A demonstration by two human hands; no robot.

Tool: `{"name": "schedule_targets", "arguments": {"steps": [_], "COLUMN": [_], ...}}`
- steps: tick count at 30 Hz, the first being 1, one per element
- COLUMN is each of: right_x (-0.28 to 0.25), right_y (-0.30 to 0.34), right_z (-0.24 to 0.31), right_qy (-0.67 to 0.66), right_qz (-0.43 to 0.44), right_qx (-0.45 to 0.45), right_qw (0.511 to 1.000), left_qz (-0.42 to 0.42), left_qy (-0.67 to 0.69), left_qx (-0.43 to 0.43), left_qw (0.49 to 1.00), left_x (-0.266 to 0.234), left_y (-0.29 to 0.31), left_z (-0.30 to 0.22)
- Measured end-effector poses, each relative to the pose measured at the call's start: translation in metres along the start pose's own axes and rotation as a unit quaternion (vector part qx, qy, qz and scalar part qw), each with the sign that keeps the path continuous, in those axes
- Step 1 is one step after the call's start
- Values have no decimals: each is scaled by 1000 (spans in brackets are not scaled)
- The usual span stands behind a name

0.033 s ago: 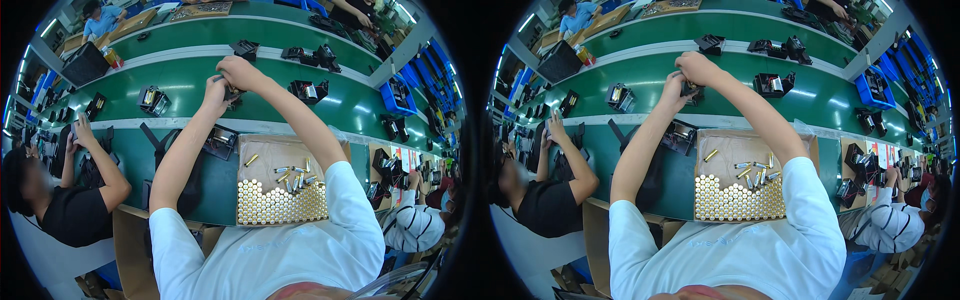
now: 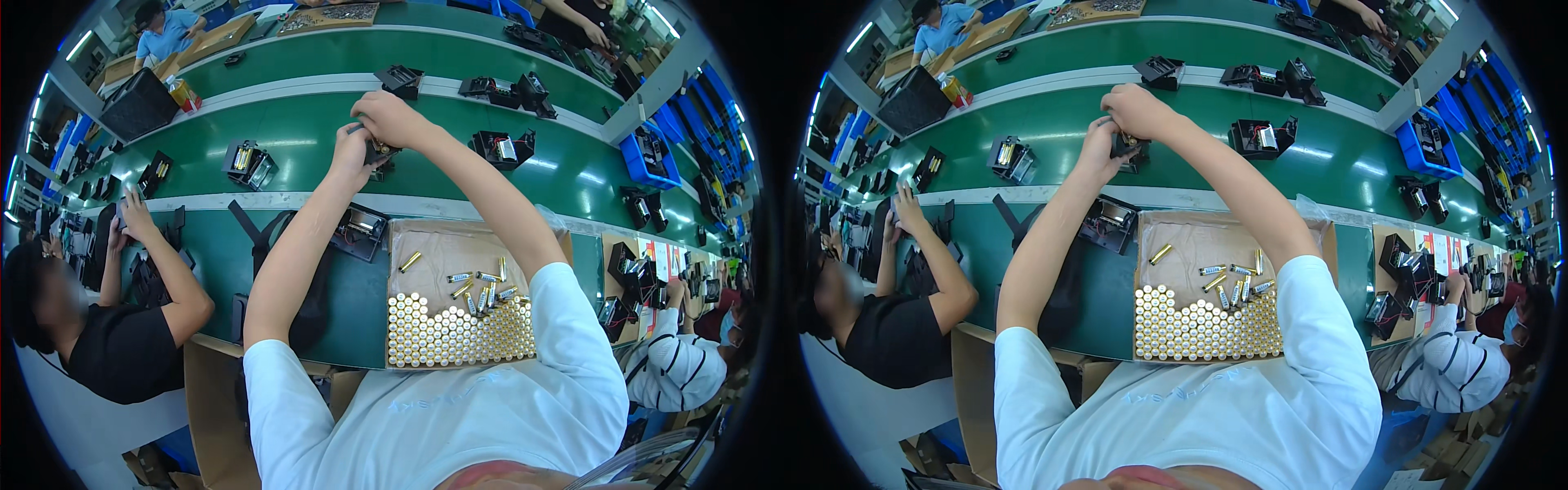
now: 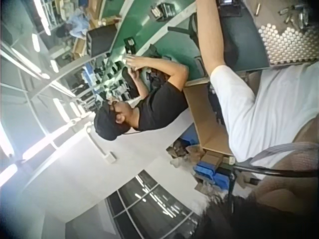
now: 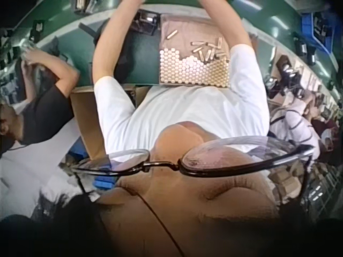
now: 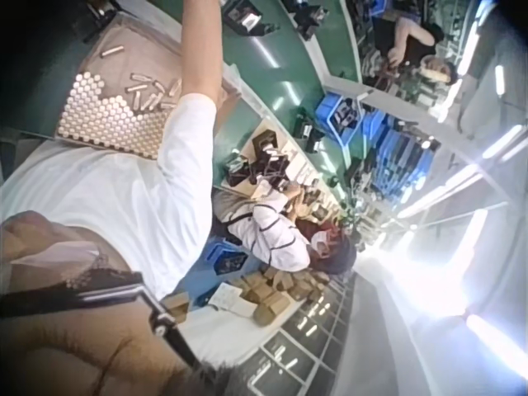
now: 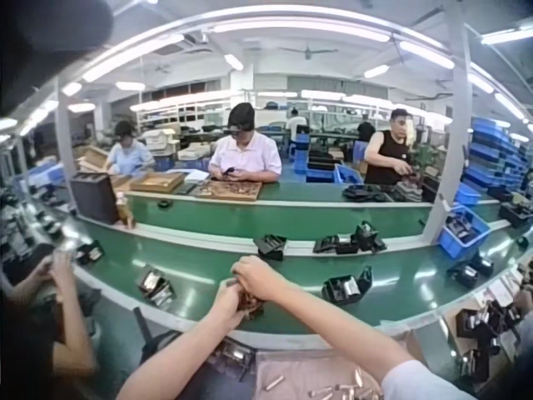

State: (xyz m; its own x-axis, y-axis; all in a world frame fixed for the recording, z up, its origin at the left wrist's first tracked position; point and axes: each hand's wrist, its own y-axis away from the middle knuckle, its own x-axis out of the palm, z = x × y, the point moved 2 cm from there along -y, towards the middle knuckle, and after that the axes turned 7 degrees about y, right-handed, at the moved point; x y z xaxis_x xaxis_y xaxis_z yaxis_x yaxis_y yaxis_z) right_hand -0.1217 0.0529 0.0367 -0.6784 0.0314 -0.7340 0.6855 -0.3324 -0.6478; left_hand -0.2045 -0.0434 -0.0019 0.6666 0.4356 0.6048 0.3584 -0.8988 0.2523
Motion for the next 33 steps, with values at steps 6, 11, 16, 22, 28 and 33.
{"name": "schedule_targets", "arguments": {"steps": [6,11,16,22,28,33], "right_x": [-13,-11,26,-62,-127,-137], "right_y": [2,23,56,79,176,214], "right_z": [1,-5,-21,38,69,75], "right_qy": [-77,-195,-387,-90,-106,-66], "right_qz": [38,140,136,184,467,458], "right_qx": [152,355,435,233,-78,-248], "right_qw": [985,904,802,951,875,851], "left_qz": [0,6,7,-55,-71,-164], "left_qy": [-24,-87,-281,-459,-710,-817], "left_qx": [2,41,123,157,185,362], "left_qw": [1000,995,952,873,676,417], "left_x": [-5,-8,-7,-16,-24,-19], "left_y": [0,-1,-7,-8,-8,-5], "left_z": [-5,1,-1,-31,-46,-33]}}
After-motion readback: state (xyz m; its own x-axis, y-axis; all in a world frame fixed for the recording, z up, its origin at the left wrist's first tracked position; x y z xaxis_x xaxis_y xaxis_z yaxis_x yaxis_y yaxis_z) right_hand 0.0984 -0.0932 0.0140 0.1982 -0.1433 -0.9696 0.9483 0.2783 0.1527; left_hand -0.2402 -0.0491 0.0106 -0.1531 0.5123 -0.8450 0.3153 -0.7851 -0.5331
